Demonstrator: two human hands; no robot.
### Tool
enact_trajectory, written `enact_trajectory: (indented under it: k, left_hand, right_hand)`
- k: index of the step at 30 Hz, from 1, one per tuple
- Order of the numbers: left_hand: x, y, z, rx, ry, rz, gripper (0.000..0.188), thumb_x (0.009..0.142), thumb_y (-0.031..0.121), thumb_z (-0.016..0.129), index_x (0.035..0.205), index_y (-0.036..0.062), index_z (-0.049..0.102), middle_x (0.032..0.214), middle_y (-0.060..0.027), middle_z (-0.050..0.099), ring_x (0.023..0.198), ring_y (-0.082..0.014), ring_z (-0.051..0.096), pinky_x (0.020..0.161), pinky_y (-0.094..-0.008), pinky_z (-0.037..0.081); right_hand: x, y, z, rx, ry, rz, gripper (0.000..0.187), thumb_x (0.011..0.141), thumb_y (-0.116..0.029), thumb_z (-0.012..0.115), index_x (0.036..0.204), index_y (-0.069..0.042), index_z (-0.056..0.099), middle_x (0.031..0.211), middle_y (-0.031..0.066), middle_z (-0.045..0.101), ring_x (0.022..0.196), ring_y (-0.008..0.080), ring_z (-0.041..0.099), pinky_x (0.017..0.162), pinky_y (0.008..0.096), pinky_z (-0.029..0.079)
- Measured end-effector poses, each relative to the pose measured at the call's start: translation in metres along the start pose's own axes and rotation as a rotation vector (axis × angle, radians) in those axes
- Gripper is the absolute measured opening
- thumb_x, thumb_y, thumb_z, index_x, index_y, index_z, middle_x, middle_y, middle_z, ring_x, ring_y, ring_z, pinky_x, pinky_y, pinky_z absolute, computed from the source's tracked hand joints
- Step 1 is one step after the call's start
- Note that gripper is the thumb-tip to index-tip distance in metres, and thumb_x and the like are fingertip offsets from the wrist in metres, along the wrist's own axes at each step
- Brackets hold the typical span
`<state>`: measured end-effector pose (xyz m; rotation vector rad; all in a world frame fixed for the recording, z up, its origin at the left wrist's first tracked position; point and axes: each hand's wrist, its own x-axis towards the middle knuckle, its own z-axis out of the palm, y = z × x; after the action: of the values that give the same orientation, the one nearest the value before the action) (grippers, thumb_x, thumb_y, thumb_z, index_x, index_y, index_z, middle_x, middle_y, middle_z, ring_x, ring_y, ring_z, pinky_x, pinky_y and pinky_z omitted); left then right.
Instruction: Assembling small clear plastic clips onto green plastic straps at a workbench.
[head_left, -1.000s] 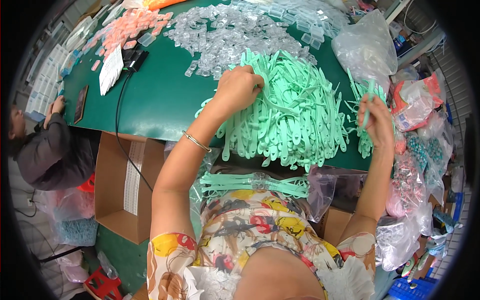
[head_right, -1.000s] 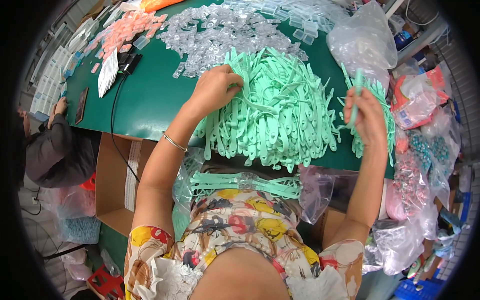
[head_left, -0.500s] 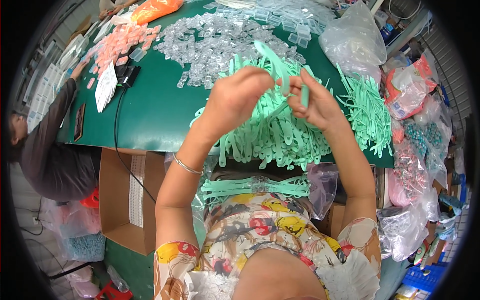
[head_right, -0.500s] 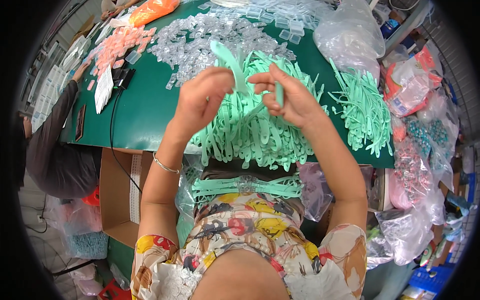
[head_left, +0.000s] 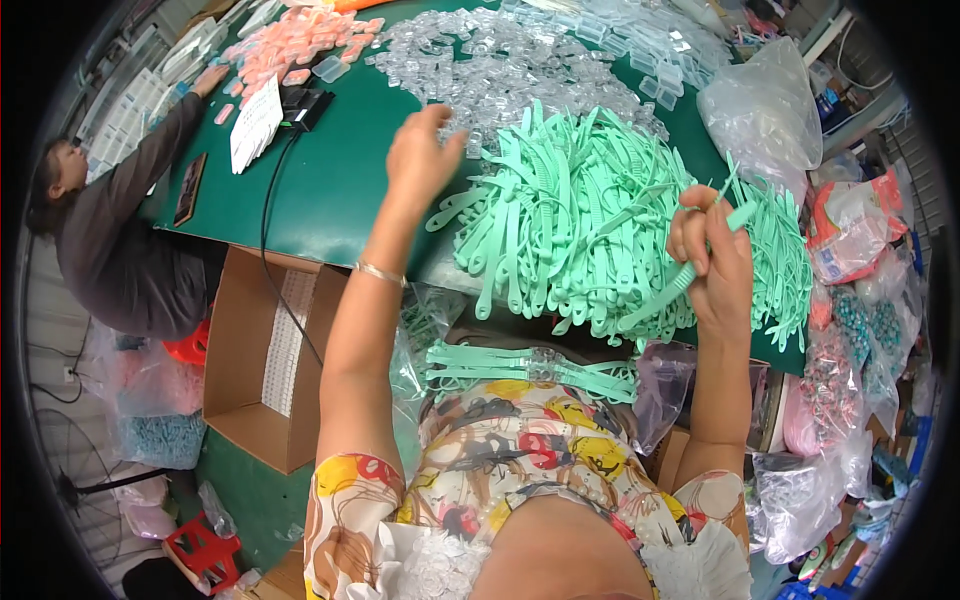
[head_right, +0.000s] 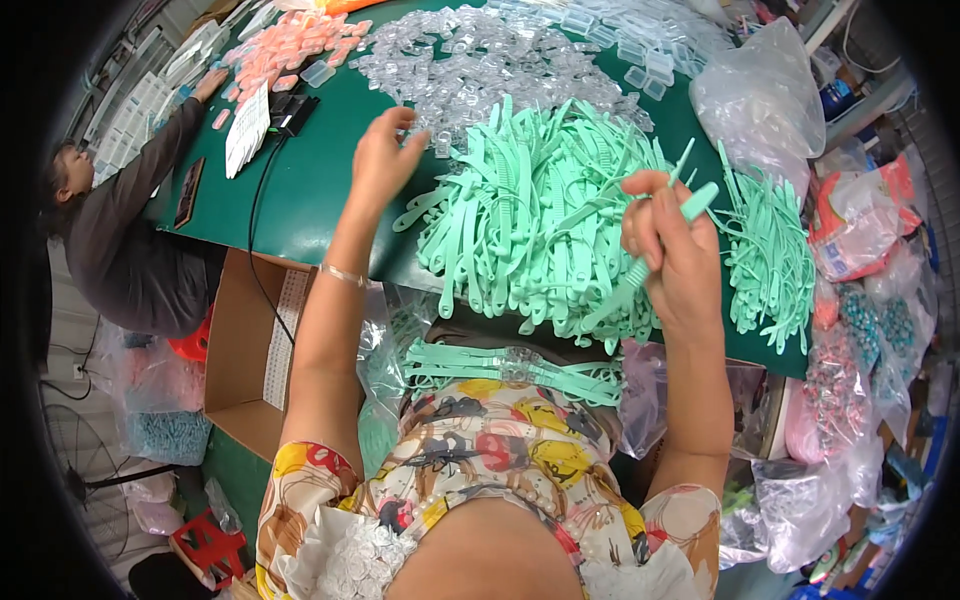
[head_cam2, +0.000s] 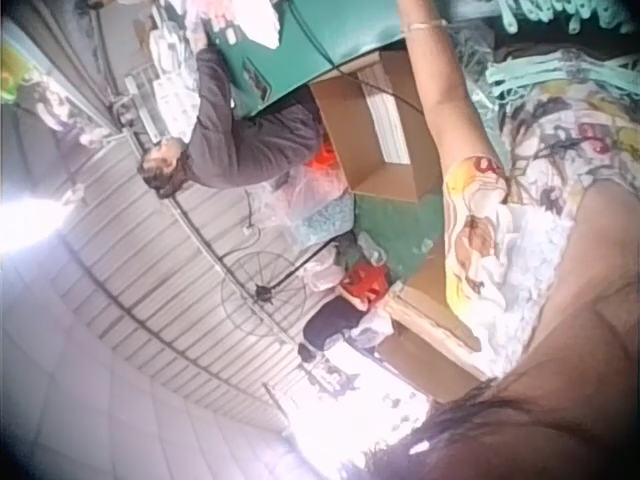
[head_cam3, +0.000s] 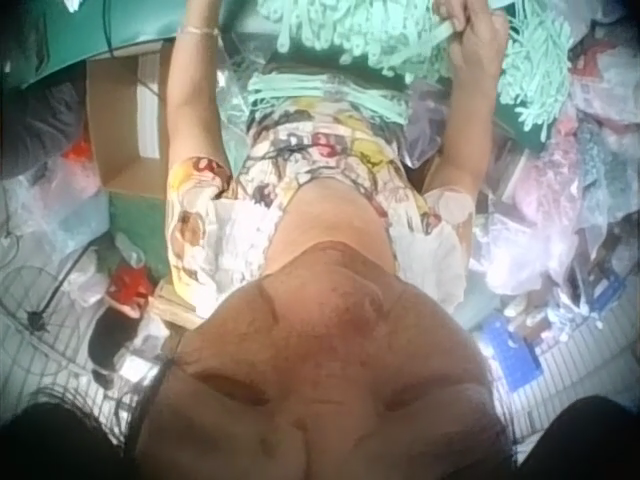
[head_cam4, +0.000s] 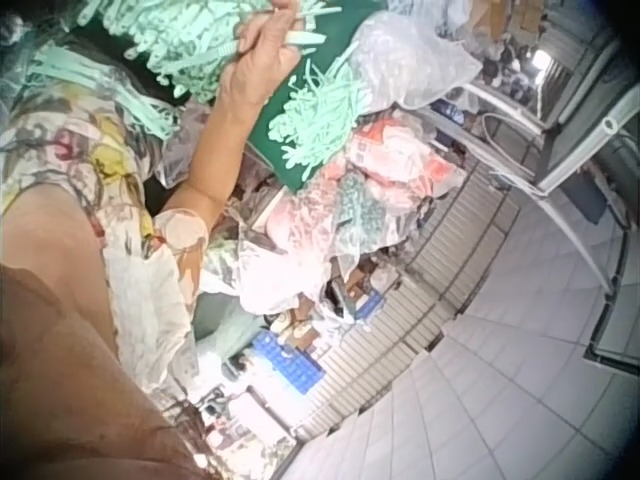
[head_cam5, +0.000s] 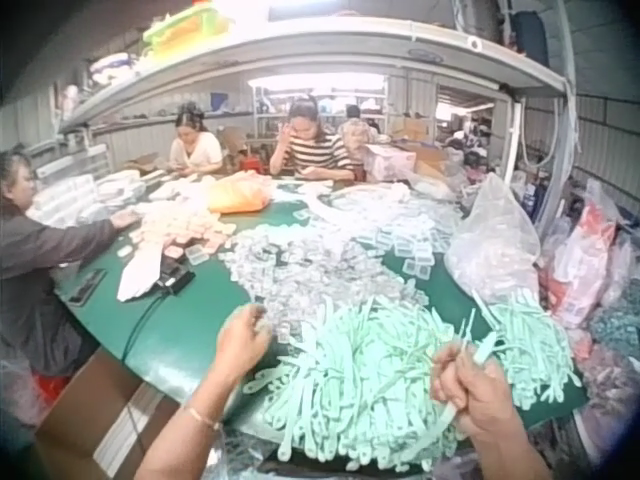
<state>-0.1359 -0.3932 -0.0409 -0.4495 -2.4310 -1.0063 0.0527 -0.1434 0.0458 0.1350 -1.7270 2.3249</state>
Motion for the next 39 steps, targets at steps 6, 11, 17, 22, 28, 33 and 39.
enact_trajectory:
  k: [6, 11, 17, 22, 28, 33, 39]
  left_hand:
    - [0.02, -0.054, 0.006, 0.369, -0.184, -0.148, 0.025, 0.072, 0.021, 0.063, 0.09, 0.0046, 0.06, 0.095, -0.0158, 0.058, 0.087, -0.0328, 0.056, 0.074, -0.0405, 0.046]
    - [0.016, -0.051, -0.002, 0.197, -0.174, -0.234, 0.018, 0.074, 0.017, 0.058, 0.083, 0.0018, 0.061, 0.088, -0.0148, 0.061, 0.083, -0.0318, 0.058, 0.07, -0.0376, 0.046]
    - [-0.042, 0.059, -0.036, -1.099, -0.369, -0.391, 0.014, 0.079, 0.01, 0.048, 0.086, 0.0009, 0.057, 0.074, -0.0027, 0.058, 0.063, -0.0081, 0.05, 0.059, -0.0218, 0.041]
    - [-0.106, 0.128, -0.043, -1.65, -0.66, -0.582, 0.021, 0.086, 0.024, 0.048, 0.094, 0.004, 0.048, 0.061, 0.0009, 0.039, 0.048, -0.0067, 0.034, 0.042, -0.0194, 0.027]
    - [-0.136, 0.144, -0.032, -1.79, -0.838, -0.612, 0.023, 0.089, 0.029, 0.047, 0.09, 0.0065, 0.047, 0.058, 0.0037, 0.03, 0.045, -0.0045, 0.024, 0.041, -0.0185, 0.019]
    - [-0.145, 0.148, -0.028, -1.895, -0.898, -0.69, 0.023, 0.09, 0.03, 0.046, 0.09, 0.0066, 0.047, 0.057, 0.0037, 0.029, 0.045, -0.0044, 0.023, 0.041, -0.0187, 0.019]
    - [-0.151, 0.149, -0.027, -1.72, -0.909, -0.743, 0.023, 0.09, 0.029, 0.047, 0.089, 0.006, 0.049, 0.058, 0.0037, 0.035, 0.047, -0.0043, 0.027, 0.042, -0.0191, 0.021]
  right_hand:
    - [-0.021, -0.017, -0.001, 0.088, -0.128, 0.137, 0.036, 0.091, -0.028, 0.042, 0.105, 0.004, 0.047, 0.052, -0.0028, 0.033, 0.042, 0.0068, 0.032, 0.038, 0.0199, 0.026]
    - [-0.038, -0.037, 0.011, 0.093, -0.091, 0.16, 0.029, 0.09, -0.024, 0.043, 0.099, 0.002, 0.048, 0.052, -0.0023, 0.034, 0.042, 0.006, 0.031, 0.039, 0.0191, 0.025]
    - [-0.057, -0.02, 0.014, -0.12, -0.061, 0.293, 0.015, 0.088, -0.018, 0.044, 0.088, -0.004, 0.047, 0.054, -0.0018, 0.039, 0.046, 0.0043, 0.033, 0.041, 0.018, 0.026]
    - [-0.064, 0.009, 0.019, -0.236, -0.1, 0.358, 0.016, 0.089, -0.017, 0.044, 0.092, -0.002, 0.051, 0.061, -0.0022, 0.043, 0.052, 0.0031, 0.035, 0.045, 0.0174, 0.027]
    - [-0.074, 0.031, 0.015, 0.047, -0.127, 0.413, 0.015, 0.089, -0.015, 0.045, 0.088, -0.001, 0.052, 0.06, -0.0045, 0.041, 0.05, 0.0028, 0.032, 0.045, 0.0183, 0.025]
    - [-0.077, 0.033, 0.012, 0.124, -0.173, 0.41, 0.015, 0.089, -0.015, 0.046, 0.086, -0.002, 0.052, 0.059, -0.0054, 0.039, 0.05, 0.0023, 0.029, 0.044, 0.0189, 0.023]
    - [-0.079, 0.028, 0.013, -0.166, -0.164, 0.223, 0.014, 0.088, -0.014, 0.048, 0.083, -0.001, 0.052, 0.064, -0.0041, 0.041, 0.06, 0.0052, 0.039, 0.054, 0.0202, 0.033]
